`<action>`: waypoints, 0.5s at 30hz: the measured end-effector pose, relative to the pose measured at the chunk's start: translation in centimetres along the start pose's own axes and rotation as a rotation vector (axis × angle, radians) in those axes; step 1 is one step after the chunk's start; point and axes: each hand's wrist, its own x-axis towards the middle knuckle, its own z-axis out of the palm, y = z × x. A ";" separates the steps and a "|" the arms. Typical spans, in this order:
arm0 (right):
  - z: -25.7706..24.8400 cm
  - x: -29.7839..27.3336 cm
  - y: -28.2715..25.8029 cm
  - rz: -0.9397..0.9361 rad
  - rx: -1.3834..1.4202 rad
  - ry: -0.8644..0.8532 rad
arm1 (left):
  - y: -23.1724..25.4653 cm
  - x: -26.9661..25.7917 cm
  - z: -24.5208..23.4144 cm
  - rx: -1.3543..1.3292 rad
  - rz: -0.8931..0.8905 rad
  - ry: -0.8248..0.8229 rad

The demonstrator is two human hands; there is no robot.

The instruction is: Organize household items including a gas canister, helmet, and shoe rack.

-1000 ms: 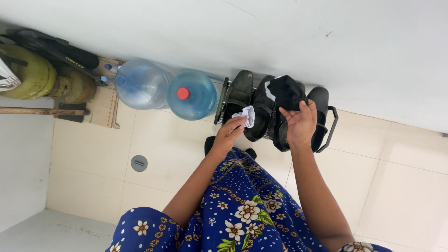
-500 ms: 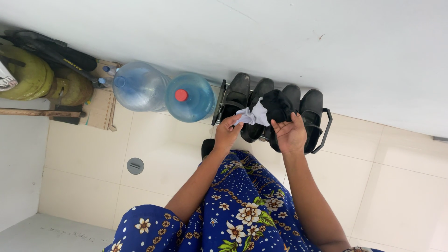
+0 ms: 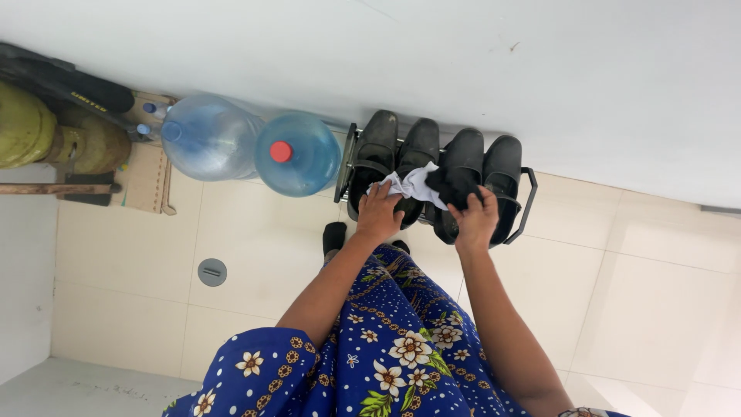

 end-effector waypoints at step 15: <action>-4.5 0.8 -3.1 -0.615 -0.933 0.058 | -1.0 -1.8 -2.1 -0.268 0.160 0.404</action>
